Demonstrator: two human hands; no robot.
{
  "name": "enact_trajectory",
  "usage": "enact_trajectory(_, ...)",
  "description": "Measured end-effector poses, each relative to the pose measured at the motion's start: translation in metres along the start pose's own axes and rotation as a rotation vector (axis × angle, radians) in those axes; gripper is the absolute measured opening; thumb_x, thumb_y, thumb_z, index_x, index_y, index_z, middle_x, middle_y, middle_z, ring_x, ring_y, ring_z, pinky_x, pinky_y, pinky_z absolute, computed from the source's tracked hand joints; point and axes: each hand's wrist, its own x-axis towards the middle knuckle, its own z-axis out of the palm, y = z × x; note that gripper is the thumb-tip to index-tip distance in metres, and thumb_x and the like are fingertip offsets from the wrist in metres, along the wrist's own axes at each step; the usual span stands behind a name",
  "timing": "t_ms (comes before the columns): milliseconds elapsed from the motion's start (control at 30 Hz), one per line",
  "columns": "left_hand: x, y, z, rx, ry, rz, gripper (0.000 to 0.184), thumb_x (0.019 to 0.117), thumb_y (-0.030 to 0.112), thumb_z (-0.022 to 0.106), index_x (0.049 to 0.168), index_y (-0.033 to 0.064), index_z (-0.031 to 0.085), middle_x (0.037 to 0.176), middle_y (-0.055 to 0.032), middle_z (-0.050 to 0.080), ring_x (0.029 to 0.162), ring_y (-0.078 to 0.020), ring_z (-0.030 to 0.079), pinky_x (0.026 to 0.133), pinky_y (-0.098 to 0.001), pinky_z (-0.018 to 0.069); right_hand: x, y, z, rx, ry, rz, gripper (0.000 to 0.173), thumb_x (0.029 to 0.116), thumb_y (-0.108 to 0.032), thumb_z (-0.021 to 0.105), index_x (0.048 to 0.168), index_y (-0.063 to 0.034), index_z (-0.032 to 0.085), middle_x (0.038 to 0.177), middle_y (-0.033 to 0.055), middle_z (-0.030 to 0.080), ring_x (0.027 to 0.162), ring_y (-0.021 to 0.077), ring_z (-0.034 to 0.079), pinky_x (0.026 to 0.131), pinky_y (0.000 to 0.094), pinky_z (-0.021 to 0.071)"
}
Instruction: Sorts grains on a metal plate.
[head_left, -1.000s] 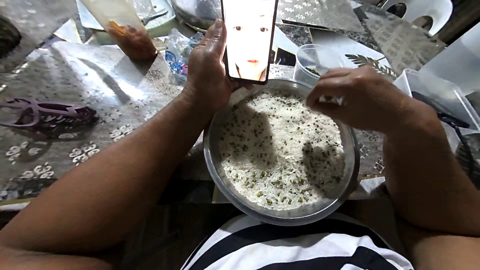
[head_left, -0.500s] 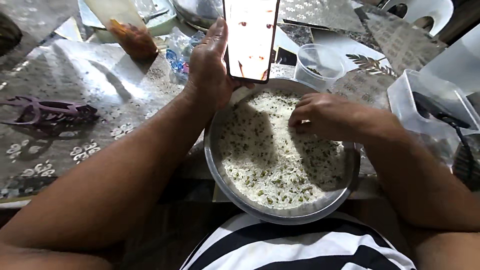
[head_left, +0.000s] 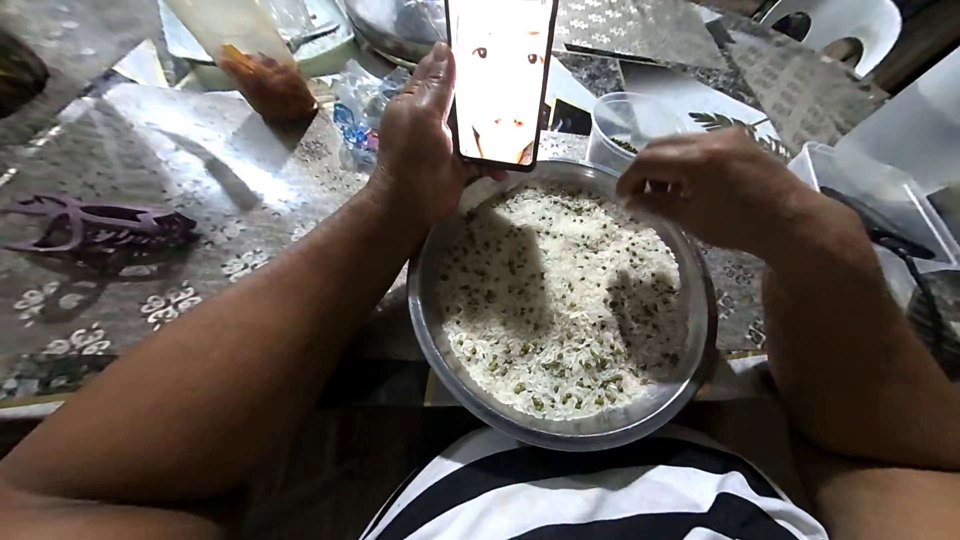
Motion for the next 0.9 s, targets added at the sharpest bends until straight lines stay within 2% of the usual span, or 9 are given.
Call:
enact_trajectory(133, 0.001, -0.002, 0.001, 0.001, 0.025, 0.019, 0.040, 0.1136, 0.035, 0.027, 0.140, 0.0145, 0.049, 0.116, -0.0101, 0.070, 0.089, -0.0264, 0.074, 0.064, -0.0432, 0.0638, 0.005, 0.025, 0.007, -0.159, 0.268, 0.180, 0.015, 0.0983, -0.002, 0.059, 0.105, 0.0030, 0.071, 0.101, 0.0217, 0.071, 0.089, 0.0305, 0.070, 0.083, 0.0414, 0.0561)
enact_trajectory(233, -0.001, 0.000, 0.003, 0.005, 0.040, 0.001, 0.042, 0.1136, 0.036, 0.027, 0.145, 0.0160, 0.046, 0.117, -0.0105, 0.070, 0.088, -0.0269, 0.074, 0.061, -0.0425, 0.0632, 0.005, 0.032, 0.011, -0.130, 0.249, 0.201, 0.015, 0.0953, 0.000, 0.063, 0.107, 0.0034, 0.072, 0.105, 0.0229, 0.071, 0.093, 0.0330, 0.071, 0.087, 0.0438, 0.0572)
enact_trajectory(333, -0.001, -0.001, 0.002, 0.017, 0.033, -0.003, 0.041, 0.1136, 0.037, 0.026, 0.144, 0.0172, 0.046, 0.116, -0.0107, 0.070, 0.084, -0.0268, 0.074, 0.059, -0.0414, 0.0628, 0.000, 0.009, 0.004, 0.040, 0.092, 0.049, 0.009, 0.0916, -0.007, 0.067, 0.095, -0.0032, 0.074, 0.092, 0.0119, 0.071, 0.082, 0.0198, 0.068, 0.077, 0.0361, 0.0568)
enact_trajectory(400, -0.001, -0.001, 0.003, 0.018, 0.059, -0.012, 0.042, 0.1135, 0.037, 0.028, 0.146, 0.0167, 0.046, 0.116, -0.0106, 0.070, 0.083, -0.0264, 0.074, 0.058, -0.0415, 0.0629, -0.005, -0.016, 0.003, 0.191, -0.170, -0.028, 0.011, 0.0844, -0.011, 0.078, 0.096, -0.0117, 0.078, 0.091, 0.0022, 0.074, 0.080, 0.0119, 0.069, 0.075, 0.0319, 0.0588)
enact_trajectory(433, -0.002, 0.000, 0.004, 0.020, 0.068, -0.018, 0.042, 0.1134, 0.037, 0.028, 0.147, 0.0169, 0.045, 0.116, -0.0103, 0.070, 0.083, -0.0261, 0.074, 0.059, -0.0412, 0.0626, -0.007, -0.029, 0.006, 0.221, -0.295, -0.033, 0.015, 0.0831, -0.011, 0.080, 0.098, -0.0143, 0.078, 0.093, 0.0009, 0.074, 0.082, 0.0124, 0.070, 0.076, 0.0327, 0.0593)
enact_trajectory(500, -0.002, 0.001, 0.004, 0.011, 0.070, -0.029, 0.042, 0.1133, 0.037, 0.029, 0.145, 0.0170, 0.047, 0.115, -0.0107, 0.070, 0.084, -0.0267, 0.074, 0.059, -0.0421, 0.0625, -0.007, -0.046, 0.020, 0.171, -0.391, -0.072, 0.011, 0.0886, -0.008, 0.074, 0.098, -0.0141, 0.077, 0.091, 0.0029, 0.070, 0.082, 0.0165, 0.069, 0.073, 0.0355, 0.0582)
enact_trajectory(600, -0.001, 0.000, 0.003, 0.002, 0.045, -0.014, 0.040, 0.1135, 0.036, 0.028, 0.142, 0.0169, 0.049, 0.114, -0.0105, 0.071, 0.085, -0.0266, 0.074, 0.060, -0.0415, 0.0630, -0.005, -0.043, 0.030, 0.128, -0.249, -0.190, 0.011, 0.0911, -0.003, 0.067, 0.092, -0.0102, 0.075, 0.084, 0.0053, 0.068, 0.078, 0.0191, 0.068, 0.070, 0.0349, 0.0577)
enact_trajectory(767, 0.000, 0.000, 0.003, 0.022, 0.052, -0.024, 0.043, 0.1134, 0.038, 0.028, 0.148, 0.0176, 0.044, 0.117, -0.0109, 0.070, 0.088, -0.0274, 0.074, 0.064, -0.0433, 0.0634, -0.002, -0.032, 0.012, 0.092, -0.050, -0.230, 0.012, 0.0973, -0.016, 0.064, 0.099, -0.0105, 0.074, 0.087, 0.0016, 0.073, 0.081, 0.0128, 0.069, 0.076, 0.0273, 0.0562)
enact_trajectory(900, 0.001, 0.000, 0.002, 0.004, 0.031, -0.009, 0.042, 0.1133, 0.037, 0.028, 0.146, 0.0180, 0.046, 0.118, -0.0114, 0.069, 0.092, -0.0285, 0.074, 0.064, -0.0450, 0.0637, -0.002, -0.034, 0.017, 0.111, -0.080, -0.241, 0.011, 0.0970, -0.017, 0.065, 0.098, -0.0113, 0.074, 0.081, -0.0007, 0.070, 0.078, 0.0133, 0.066, 0.073, 0.0286, 0.0534)
